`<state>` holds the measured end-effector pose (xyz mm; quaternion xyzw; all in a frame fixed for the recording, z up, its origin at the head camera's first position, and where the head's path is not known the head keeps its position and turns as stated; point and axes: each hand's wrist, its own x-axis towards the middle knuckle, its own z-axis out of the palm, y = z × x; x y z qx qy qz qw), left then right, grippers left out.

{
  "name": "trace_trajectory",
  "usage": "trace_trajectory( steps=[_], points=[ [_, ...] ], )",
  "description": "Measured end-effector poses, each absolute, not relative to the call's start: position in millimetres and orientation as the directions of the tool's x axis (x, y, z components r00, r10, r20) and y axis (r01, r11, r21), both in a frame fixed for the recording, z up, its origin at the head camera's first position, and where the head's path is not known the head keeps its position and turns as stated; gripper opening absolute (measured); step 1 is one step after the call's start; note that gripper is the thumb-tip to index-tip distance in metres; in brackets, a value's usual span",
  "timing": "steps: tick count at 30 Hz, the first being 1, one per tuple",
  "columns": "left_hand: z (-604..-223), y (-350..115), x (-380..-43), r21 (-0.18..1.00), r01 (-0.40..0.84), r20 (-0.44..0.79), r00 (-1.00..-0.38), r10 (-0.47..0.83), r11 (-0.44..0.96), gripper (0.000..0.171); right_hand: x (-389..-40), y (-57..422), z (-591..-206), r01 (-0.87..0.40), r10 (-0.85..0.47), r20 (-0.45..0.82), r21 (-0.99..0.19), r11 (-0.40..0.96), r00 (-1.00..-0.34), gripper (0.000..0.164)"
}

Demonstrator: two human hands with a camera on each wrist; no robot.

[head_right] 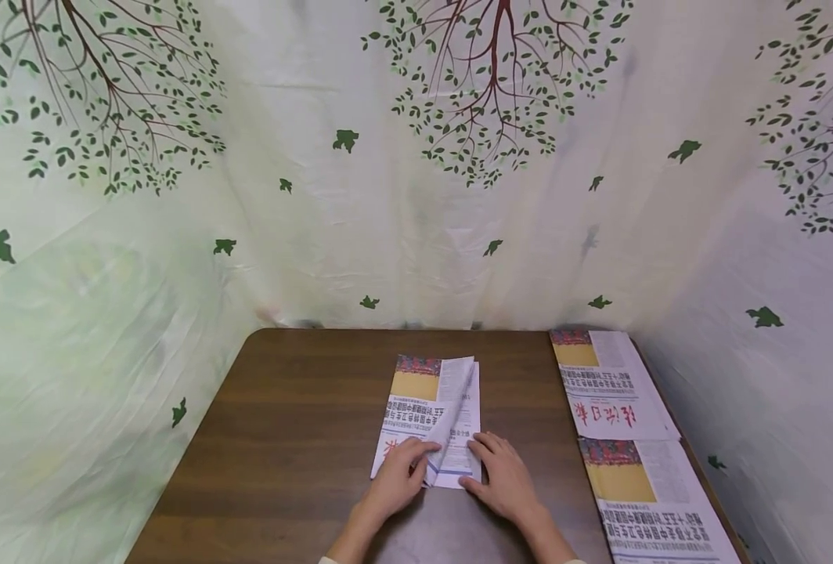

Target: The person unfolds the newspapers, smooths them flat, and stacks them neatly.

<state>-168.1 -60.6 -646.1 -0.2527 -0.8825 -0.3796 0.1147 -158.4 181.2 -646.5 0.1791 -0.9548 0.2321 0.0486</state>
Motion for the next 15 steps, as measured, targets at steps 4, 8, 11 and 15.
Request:
trace_trajectory(
  steps=[4,8,11,15],
  points=[
    [-646,-67,-168,0.634,0.506,0.410,-0.861,0.300,0.585,0.027,-158,187,-645,-0.350,-0.312,0.159,-0.429,0.833,-0.937,0.067],
    [-648,-79,-168,0.644,0.508,0.442,-0.858,0.263,0.572,0.027,-158,191,-643,-0.330,-0.312,0.116,-0.448,0.831,-0.943,0.067],
    [-649,-88,-167,0.650,0.507,0.455,-0.856,0.245,0.566,0.029,-156,194,-643,-0.316,-0.311,0.089,-0.457,0.831,-0.946,0.068],
    [-650,-98,-167,0.671,0.471,0.431,-0.876,0.216,0.573,0.028,-154,198,-644,-0.305,-0.306,0.073,-0.453,0.837,-0.949,0.069]
  ],
)
